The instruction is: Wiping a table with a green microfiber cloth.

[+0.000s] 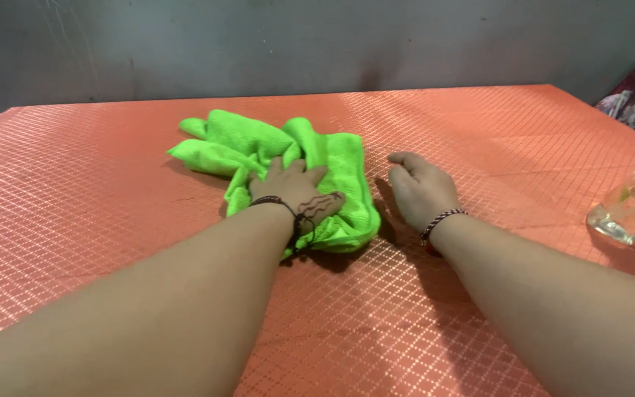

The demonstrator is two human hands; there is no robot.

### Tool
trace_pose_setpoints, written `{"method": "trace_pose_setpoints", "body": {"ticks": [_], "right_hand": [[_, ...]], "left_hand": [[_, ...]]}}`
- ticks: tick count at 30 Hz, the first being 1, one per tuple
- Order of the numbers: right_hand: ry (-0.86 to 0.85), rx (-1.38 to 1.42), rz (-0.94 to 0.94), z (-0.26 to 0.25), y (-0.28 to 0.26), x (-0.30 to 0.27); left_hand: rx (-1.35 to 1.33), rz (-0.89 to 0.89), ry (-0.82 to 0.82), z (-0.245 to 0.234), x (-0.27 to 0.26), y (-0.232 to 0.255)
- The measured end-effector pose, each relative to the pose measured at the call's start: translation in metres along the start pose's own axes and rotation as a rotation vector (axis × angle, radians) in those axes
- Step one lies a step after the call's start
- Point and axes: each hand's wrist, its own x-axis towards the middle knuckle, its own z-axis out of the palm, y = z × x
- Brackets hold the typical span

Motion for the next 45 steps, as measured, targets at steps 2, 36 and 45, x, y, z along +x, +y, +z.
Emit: {"method": "trace_pose_setpoints", "body": {"ticks": [2, 36, 45], "right_hand": [[-0.013, -0.013, 0.017, 0.0, 0.003, 0.001], [-0.043, -0.169, -0.046, 0.007, 0.02, 0.009], [0.064, 0.045, -0.023, 0.007, 0.024, 0.012]], "left_hand": [[-0.007, -0.029, 0.013, 0.001, 0.006, -0.01], [-0.039, -0.065, -0.014, 0.013, -0.135, 0.027], [-0.01, 0.204, -0.014, 0.021, -0.076, 0.051]]}}
